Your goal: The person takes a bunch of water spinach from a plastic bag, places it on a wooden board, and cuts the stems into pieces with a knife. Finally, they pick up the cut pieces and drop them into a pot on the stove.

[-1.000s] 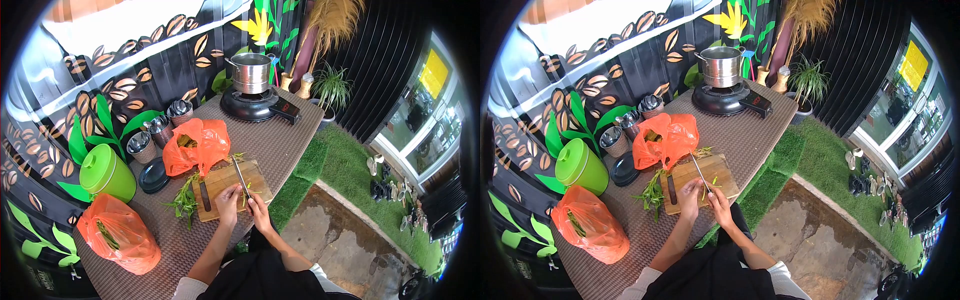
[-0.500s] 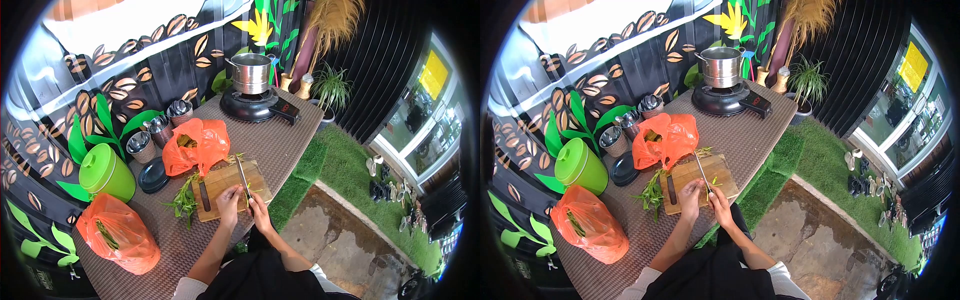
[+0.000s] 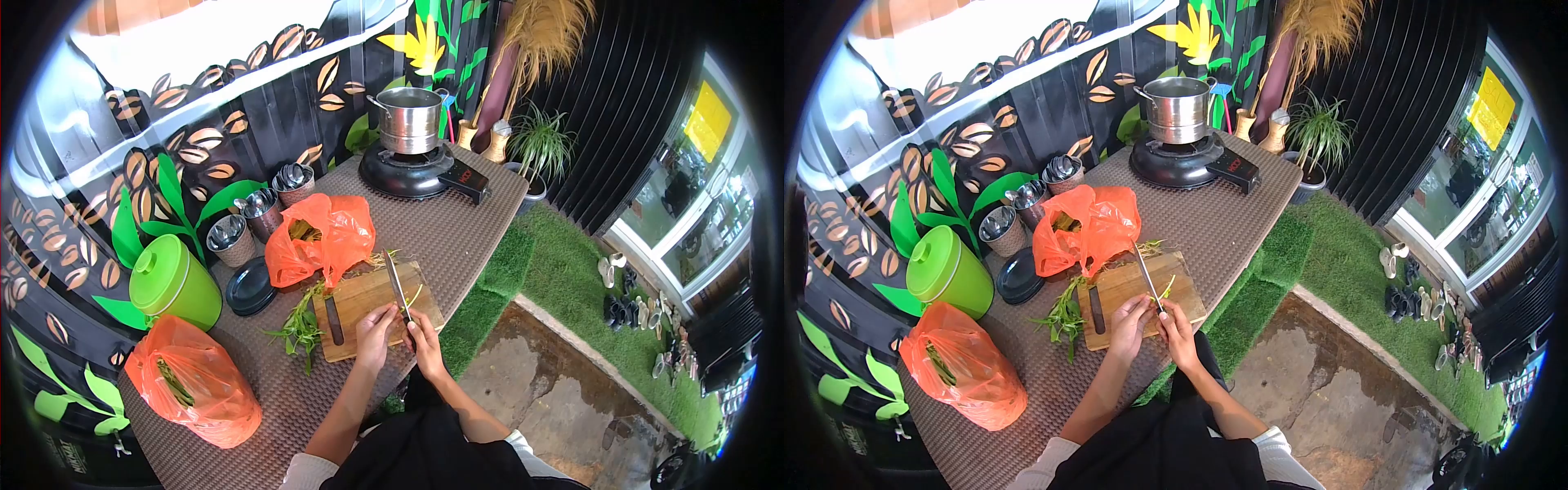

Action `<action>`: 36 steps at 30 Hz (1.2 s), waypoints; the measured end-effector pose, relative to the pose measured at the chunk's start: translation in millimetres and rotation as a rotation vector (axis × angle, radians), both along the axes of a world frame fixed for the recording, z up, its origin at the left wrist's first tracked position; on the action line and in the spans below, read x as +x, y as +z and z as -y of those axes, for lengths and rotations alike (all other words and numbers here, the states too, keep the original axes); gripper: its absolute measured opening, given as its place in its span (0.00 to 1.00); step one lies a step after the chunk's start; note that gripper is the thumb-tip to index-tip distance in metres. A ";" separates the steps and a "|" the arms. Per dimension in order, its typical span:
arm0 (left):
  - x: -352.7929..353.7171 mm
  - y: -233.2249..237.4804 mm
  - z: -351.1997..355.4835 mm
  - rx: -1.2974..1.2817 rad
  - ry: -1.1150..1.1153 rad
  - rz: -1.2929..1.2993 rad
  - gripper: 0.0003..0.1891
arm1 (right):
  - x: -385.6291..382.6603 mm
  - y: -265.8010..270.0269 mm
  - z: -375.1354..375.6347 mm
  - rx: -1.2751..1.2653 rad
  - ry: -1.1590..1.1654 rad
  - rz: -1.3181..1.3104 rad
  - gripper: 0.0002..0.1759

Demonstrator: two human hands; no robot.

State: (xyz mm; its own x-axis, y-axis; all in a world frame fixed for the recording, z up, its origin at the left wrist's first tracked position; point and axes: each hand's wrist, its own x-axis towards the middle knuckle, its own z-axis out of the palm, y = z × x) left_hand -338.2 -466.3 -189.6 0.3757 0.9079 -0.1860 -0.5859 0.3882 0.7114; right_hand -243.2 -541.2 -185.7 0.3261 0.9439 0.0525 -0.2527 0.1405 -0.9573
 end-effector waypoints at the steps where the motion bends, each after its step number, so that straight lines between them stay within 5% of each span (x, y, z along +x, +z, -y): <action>1: -1.5 3.3 -2.2 -0.006 -0.010 -0.029 0.10 | 0.3 1.5 0.4 -0.006 -0.009 0.007 0.18; 8: -5.3 3.5 -11.9 0.289 0.041 -0.271 0.10 | 2.9 1.3 0.4 0.017 0.001 0.036 0.18; 36: -0.5 4.0 -1.5 0.040 0.046 -0.249 0.08 | 6.5 -14.1 -1.3 0.005 -0.013 0.154 0.20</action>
